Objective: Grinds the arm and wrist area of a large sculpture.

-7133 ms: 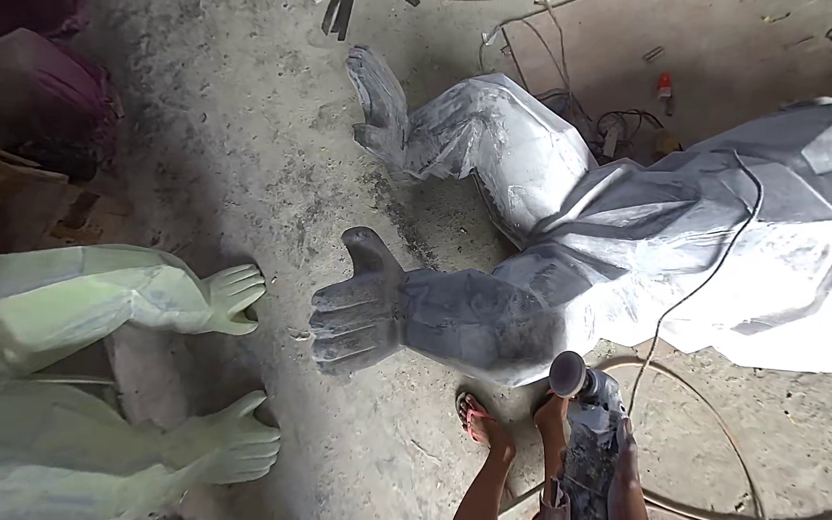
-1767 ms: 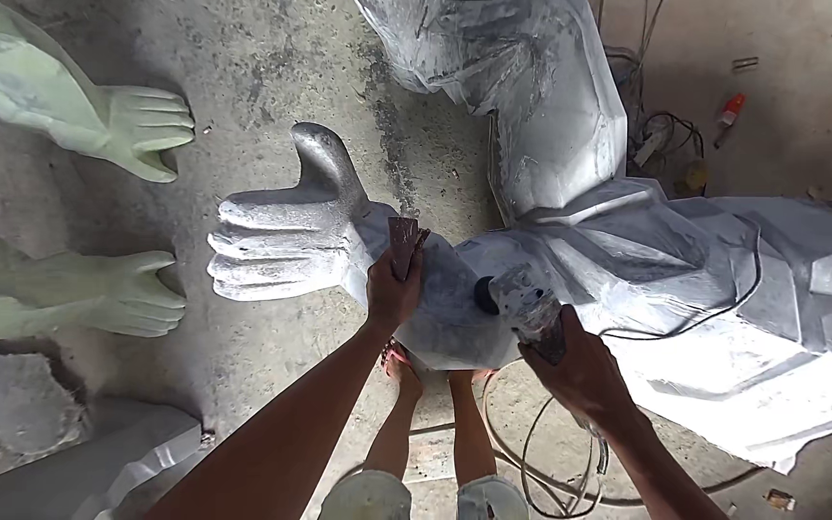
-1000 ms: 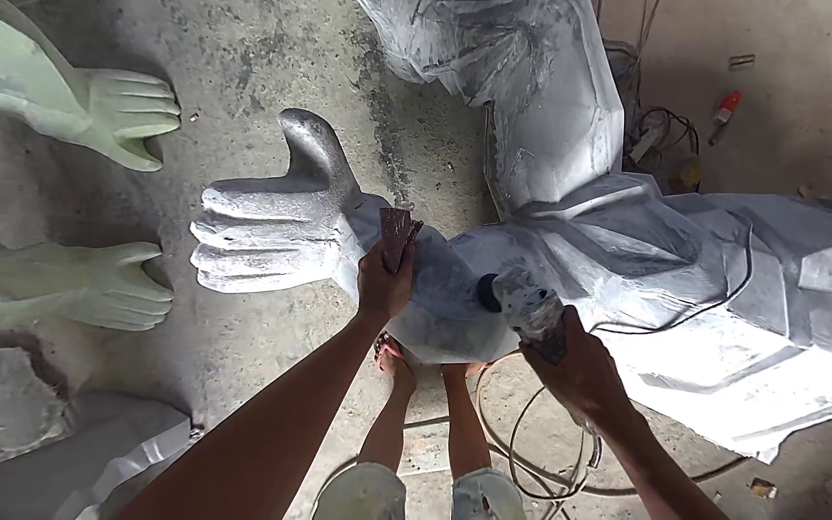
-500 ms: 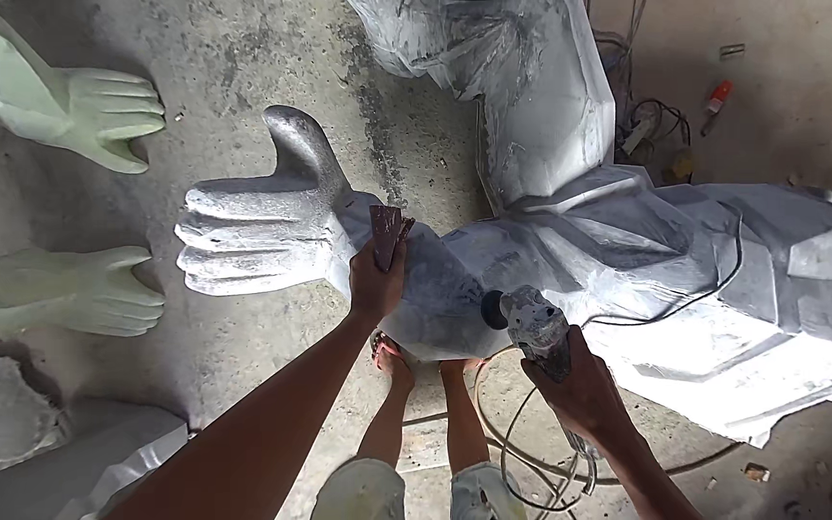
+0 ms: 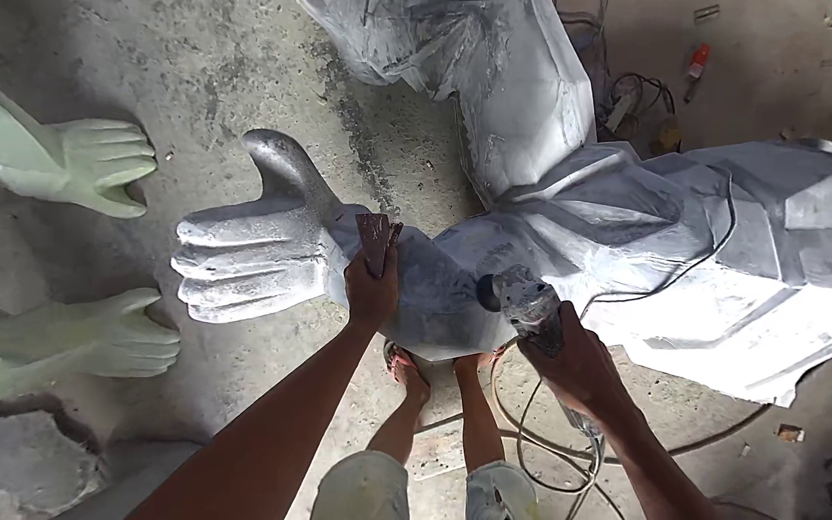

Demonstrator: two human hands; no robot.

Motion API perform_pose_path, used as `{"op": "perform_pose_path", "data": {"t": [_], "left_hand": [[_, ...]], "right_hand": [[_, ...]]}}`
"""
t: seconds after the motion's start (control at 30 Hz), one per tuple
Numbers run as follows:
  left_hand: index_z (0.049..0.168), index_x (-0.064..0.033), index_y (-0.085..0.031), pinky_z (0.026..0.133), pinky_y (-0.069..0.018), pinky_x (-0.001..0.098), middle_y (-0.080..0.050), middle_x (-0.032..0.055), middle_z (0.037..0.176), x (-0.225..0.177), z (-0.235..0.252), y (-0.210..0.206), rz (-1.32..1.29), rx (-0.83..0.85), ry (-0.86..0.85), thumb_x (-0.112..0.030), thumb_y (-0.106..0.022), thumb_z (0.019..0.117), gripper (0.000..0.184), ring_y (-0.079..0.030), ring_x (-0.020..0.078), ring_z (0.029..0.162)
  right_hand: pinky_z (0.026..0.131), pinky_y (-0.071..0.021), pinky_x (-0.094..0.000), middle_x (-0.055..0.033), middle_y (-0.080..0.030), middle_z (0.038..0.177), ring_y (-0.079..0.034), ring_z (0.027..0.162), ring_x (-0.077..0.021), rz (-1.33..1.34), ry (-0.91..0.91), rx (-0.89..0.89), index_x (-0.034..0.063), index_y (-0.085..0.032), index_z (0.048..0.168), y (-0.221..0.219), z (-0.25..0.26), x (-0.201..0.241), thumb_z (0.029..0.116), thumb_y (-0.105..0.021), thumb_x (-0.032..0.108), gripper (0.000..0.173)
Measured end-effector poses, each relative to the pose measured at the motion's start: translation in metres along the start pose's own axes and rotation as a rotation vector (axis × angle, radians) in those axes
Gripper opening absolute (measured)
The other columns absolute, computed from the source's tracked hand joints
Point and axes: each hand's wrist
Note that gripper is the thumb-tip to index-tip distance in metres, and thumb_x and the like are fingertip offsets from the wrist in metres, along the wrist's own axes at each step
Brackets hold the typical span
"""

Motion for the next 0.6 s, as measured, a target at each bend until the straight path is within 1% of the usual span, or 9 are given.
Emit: {"op": "perform_pose_path", "data": {"t": [0.07, 0.13, 0.2, 0.27, 0.37, 0.43, 0.5, 0.53, 0.6], "left_hand": [[0.109, -0.0043, -0.069, 0.079, -0.0545, 0.0482, -0.070, 0.0122, 0.089, 0.001, 0.001, 0.001, 0.020, 0.014, -0.014, -0.040, -0.057, 0.1032, 0.038, -0.068, 0.0225, 0.084], [0.111, -0.0025, -0.069, 0.085, -0.0553, 0.0493, -0.072, 0.0139, 0.095, 0.003, 0.003, 0.001, 0.032, 0.030, -0.042, -0.039, -0.058, 0.1028, 0.039, -0.070, 0.0235, 0.090], [0.113, -0.0028, -0.069, 0.084, -0.0556, 0.0495, -0.072, 0.0136, 0.095, 0.006, 0.004, 0.001, 0.035, 0.048, -0.068, -0.039, -0.058, 0.1025, 0.040, -0.070, 0.0231, 0.091], [0.118, -0.0029, -0.068, 0.087, -0.0557, 0.0488, -0.072, 0.0141, 0.100, 0.007, 0.006, 0.001, 0.026, 0.070, -0.097, -0.039, -0.057, 0.1024, 0.040, -0.070, 0.0226, 0.094], [0.118, -0.0025, -0.066, 0.090, -0.0543, 0.0495, -0.071, 0.0148, 0.103, 0.008, 0.008, 0.002, 0.026, 0.095, -0.131, -0.039, -0.058, 0.1018, 0.041, -0.069, 0.0234, 0.098], [0.118, -0.0036, -0.066, 0.092, -0.0535, 0.0489, -0.070, 0.0141, 0.107, 0.010, 0.008, 0.000, 0.021, 0.098, -0.151, -0.039, -0.058, 0.1022, 0.040, -0.068, 0.0230, 0.102], [0.121, -0.0034, -0.066, 0.094, -0.0539, 0.0484, -0.070, 0.0142, 0.109, 0.014, 0.010, -0.003, 0.002, 0.086, -0.175, -0.038, -0.059, 0.1017, 0.040, -0.068, 0.0226, 0.104], [0.122, -0.0038, -0.065, 0.094, -0.0541, 0.0479, -0.069, 0.0136, 0.109, 0.015, 0.010, -0.003, 0.000, 0.090, -0.178, -0.039, -0.059, 0.1021, 0.041, -0.068, 0.0219, 0.104], [0.122, -0.0034, -0.065, 0.094, -0.0544, 0.0478, -0.070, 0.0140, 0.108, 0.014, 0.010, -0.003, 0.005, 0.090, -0.184, -0.040, -0.058, 0.1028, 0.042, -0.068, 0.0218, 0.103]], "right_hand": [[0.065, -0.0571, -0.0492, -0.0009, -0.067, 0.080, -0.069, 0.076, -0.0213, 0.061, 0.040, -0.029, 0.0198, -0.053, 0.125, -0.018, -0.016, 0.015, 0.0816, -0.071, 0.063, 0.064], [0.072, -0.0595, -0.0471, -0.0011, -0.070, 0.090, -0.071, 0.085, -0.0189, 0.158, 0.089, -0.062, 0.0163, -0.055, 0.128, -0.047, -0.038, 0.027, 0.0824, -0.072, 0.060, 0.065], [0.075, -0.0613, -0.0448, -0.0023, -0.072, 0.100, -0.072, 0.090, -0.0166, 0.260, 0.127, -0.120, 0.0106, -0.058, 0.132, -0.082, -0.060, 0.038, 0.0809, -0.074, 0.057, 0.070], [0.075, -0.0618, -0.0419, -0.0014, -0.073, 0.107, -0.072, 0.092, -0.0134, 0.318, 0.128, -0.156, 0.0085, -0.057, 0.135, -0.107, -0.072, 0.043, 0.0794, -0.075, 0.056, 0.075], [0.073, -0.0618, -0.0428, -0.0020, -0.073, 0.098, -0.072, 0.087, -0.0146, 0.364, 0.045, -0.253, 0.0067, -0.058, 0.132, -0.126, -0.072, 0.038, 0.0779, -0.076, 0.056, 0.076], [0.072, -0.0620, -0.0439, 0.0001, -0.072, 0.089, -0.072, 0.082, -0.0142, 0.413, -0.039, -0.307, 0.0099, -0.056, 0.130, -0.131, -0.062, 0.022, 0.0795, -0.076, 0.057, 0.072], [0.070, -0.0612, -0.0456, -0.0002, -0.070, 0.084, -0.071, 0.078, -0.0155, 0.449, -0.090, -0.346, 0.0105, -0.052, 0.136, -0.132, -0.051, 0.011, 0.0805, -0.076, 0.056, 0.075], [0.068, -0.0605, -0.0453, 0.0005, -0.069, 0.082, -0.070, 0.076, -0.0152, 0.448, -0.106, -0.358, 0.0123, -0.050, 0.135, -0.132, -0.050, 0.011, 0.0804, -0.075, 0.056, 0.075], [0.070, -0.0608, -0.0459, 0.0002, -0.069, 0.085, -0.071, 0.079, -0.0159, 0.435, -0.095, -0.354, 0.0128, -0.051, 0.133, -0.136, -0.054, 0.021, 0.0793, -0.076, 0.057, 0.074]]}}
Point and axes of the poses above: each hand's wrist, its own z-axis towards the middle knuckle, its own y-axis out of the back of the hand, x = y × z
